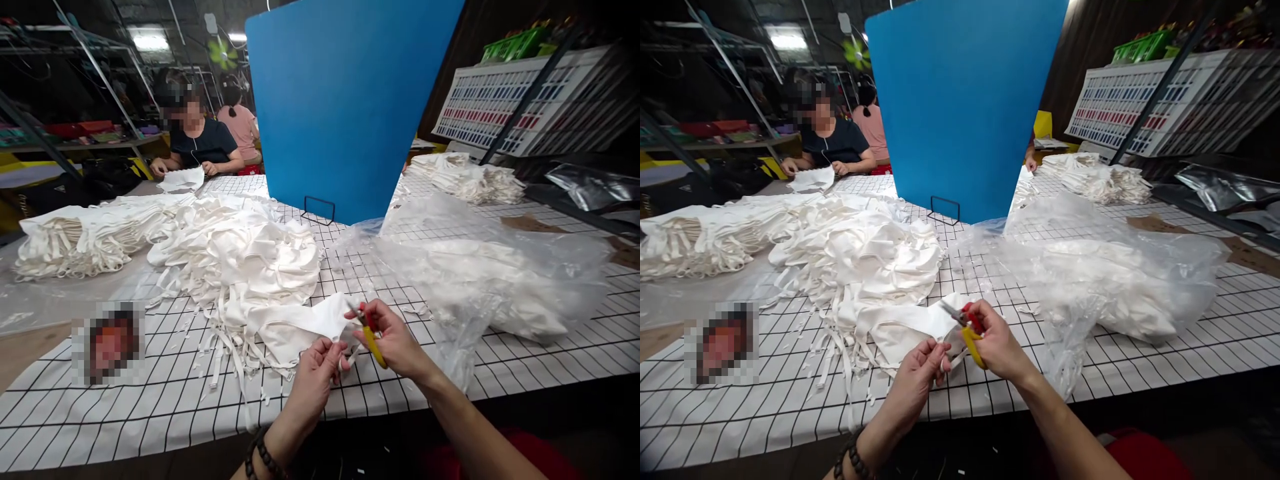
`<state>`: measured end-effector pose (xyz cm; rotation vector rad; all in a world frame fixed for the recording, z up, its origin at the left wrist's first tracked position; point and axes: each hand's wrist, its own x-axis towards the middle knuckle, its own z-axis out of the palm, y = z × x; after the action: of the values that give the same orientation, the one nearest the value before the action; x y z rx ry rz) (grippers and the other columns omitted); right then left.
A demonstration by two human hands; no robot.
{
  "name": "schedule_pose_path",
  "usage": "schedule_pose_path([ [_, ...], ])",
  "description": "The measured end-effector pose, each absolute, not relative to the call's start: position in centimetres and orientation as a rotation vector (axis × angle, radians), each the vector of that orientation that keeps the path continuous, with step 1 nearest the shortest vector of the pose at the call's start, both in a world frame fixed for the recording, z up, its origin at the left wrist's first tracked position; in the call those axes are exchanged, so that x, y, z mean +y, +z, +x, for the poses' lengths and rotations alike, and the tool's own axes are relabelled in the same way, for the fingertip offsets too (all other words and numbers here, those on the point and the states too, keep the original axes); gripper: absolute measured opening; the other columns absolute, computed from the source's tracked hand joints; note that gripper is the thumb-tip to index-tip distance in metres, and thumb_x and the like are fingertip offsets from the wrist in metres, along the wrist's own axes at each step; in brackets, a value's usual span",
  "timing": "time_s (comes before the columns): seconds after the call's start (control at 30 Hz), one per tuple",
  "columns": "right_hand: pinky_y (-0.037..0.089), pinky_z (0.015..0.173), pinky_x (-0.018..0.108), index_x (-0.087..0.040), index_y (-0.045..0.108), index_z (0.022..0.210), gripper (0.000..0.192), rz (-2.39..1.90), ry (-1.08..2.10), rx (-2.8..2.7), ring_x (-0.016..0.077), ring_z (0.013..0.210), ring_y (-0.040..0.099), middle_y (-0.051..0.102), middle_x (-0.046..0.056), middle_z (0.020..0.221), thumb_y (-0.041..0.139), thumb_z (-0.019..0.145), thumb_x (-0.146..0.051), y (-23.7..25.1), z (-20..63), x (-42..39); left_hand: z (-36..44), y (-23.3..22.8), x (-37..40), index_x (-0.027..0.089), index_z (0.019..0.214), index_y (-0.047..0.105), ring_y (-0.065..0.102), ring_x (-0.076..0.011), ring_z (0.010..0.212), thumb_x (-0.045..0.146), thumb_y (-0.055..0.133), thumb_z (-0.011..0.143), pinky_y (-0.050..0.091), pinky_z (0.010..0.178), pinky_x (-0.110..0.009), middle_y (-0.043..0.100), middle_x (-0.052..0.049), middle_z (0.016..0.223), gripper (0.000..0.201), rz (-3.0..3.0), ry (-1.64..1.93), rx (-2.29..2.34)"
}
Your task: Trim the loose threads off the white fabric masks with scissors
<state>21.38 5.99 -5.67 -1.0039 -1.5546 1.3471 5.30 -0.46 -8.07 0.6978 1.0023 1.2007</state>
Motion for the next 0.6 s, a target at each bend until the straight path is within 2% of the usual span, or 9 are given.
schedule_pose_path([
  [0.1,0.043,0.059,0.023,-0.024,0.050,0.085,0.026,-1.004,1.338,-1.699,0.0119,0.065,0.053,0.058,-0.003,0.078,0.074,0.075,-0.024,-5.4,20.3,6.0,5.1,-7.7,-0.8,0.014,0.088,0.060,0.042,-0.0086,0.055,0.049,0.069,0.079,0.036,0.053,-0.021,0.055,0.002,0.062,0.037,0.704,1.176,0.954],
  [0.23,0.048,0.065,0.025,-0.023,0.049,0.086,0.027,-0.955,1.337,-1.550,0.0138,0.075,0.058,0.062,0.001,0.092,0.073,0.076,-0.027,-5.2,19.1,5.6,4.7,-7.1,-1.1,0.014,0.094,0.064,0.041,-0.0097,0.055,0.052,0.063,0.083,0.036,0.054,-0.022,0.051,0.002,0.061,0.040,0.777,1.171,1.001],
  [0.3,0.048,0.066,0.025,-0.023,0.050,0.086,0.027,-0.954,1.301,-1.517,0.0139,0.077,0.059,0.063,0.001,0.092,0.075,0.076,-0.027,-5.2,19.0,5.3,4.4,-6.8,-1.2,0.015,0.094,0.066,0.045,-0.0110,0.060,0.050,0.060,0.086,0.039,0.057,-0.023,0.055,-0.001,0.073,0.037,0.929,1.217,1.122],
  [0.33,0.049,0.066,0.024,-0.023,0.051,0.086,0.028,-0.960,1.300,-1.505,0.0137,0.076,0.059,0.064,0.001,0.091,0.076,0.075,-0.028,-5.2,18.9,5.1,4.2,-6.6,-1.3,0.016,0.093,0.067,0.050,-0.0128,0.067,0.049,0.058,0.088,0.042,0.063,-0.025,0.057,-0.005,0.085,0.034,1.035,1.260,1.208],
  [0.4,0.049,0.066,0.025,-0.023,0.051,0.085,0.029,-0.962,1.352,-1.478,0.0143,0.075,0.060,0.065,0.002,0.089,0.077,0.075,-0.031,-5.3,18.7,4.7,3.9,-6.1,-1.4,0.018,0.089,0.069,0.055,-0.0203,0.098,0.043,0.057,0.090,0.043,0.084,-0.031,0.053,-0.011,0.114,0.028,1.259,1.363,1.367],
  [0.47,0.050,0.065,0.025,-0.023,0.049,0.083,0.032,-0.953,1.433,-1.449,0.0148,0.075,0.061,0.065,0.002,0.089,0.078,0.073,-0.033,-5.5,18.5,4.4,3.6,-5.9,-1.3,0.018,0.086,0.070,0.042,-0.0276,0.125,0.038,0.056,0.092,0.035,0.100,-0.036,0.045,-0.013,0.133,0.025,1.411,1.424,1.390],
  [0.53,0.049,0.065,0.026,-0.023,0.048,0.082,0.035,-0.953,1.492,-1.446,0.0147,0.073,0.061,0.064,0.001,0.086,0.080,0.071,-0.033,-5.5,18.5,4.2,3.5,-5.9,-1.2,0.018,0.087,0.068,0.043,-0.0283,0.125,0.035,0.053,0.093,0.036,0.101,-0.038,0.051,-0.014,0.130,0.024,1.406,1.403,1.259],
  [0.6,0.048,0.065,0.026,-0.023,0.048,0.083,0.034,-0.973,1.500,-1.483,0.0148,0.074,0.060,0.063,0.000,0.086,0.078,0.072,-0.033,-5.2,19.0,4.2,3.5,-6.2,-1.0,0.018,0.092,0.066,0.056,-0.0248,0.108,0.035,0.051,0.095,0.042,0.092,-0.035,0.062,-0.013,0.113,0.024,1.310,1.354,1.137],
])
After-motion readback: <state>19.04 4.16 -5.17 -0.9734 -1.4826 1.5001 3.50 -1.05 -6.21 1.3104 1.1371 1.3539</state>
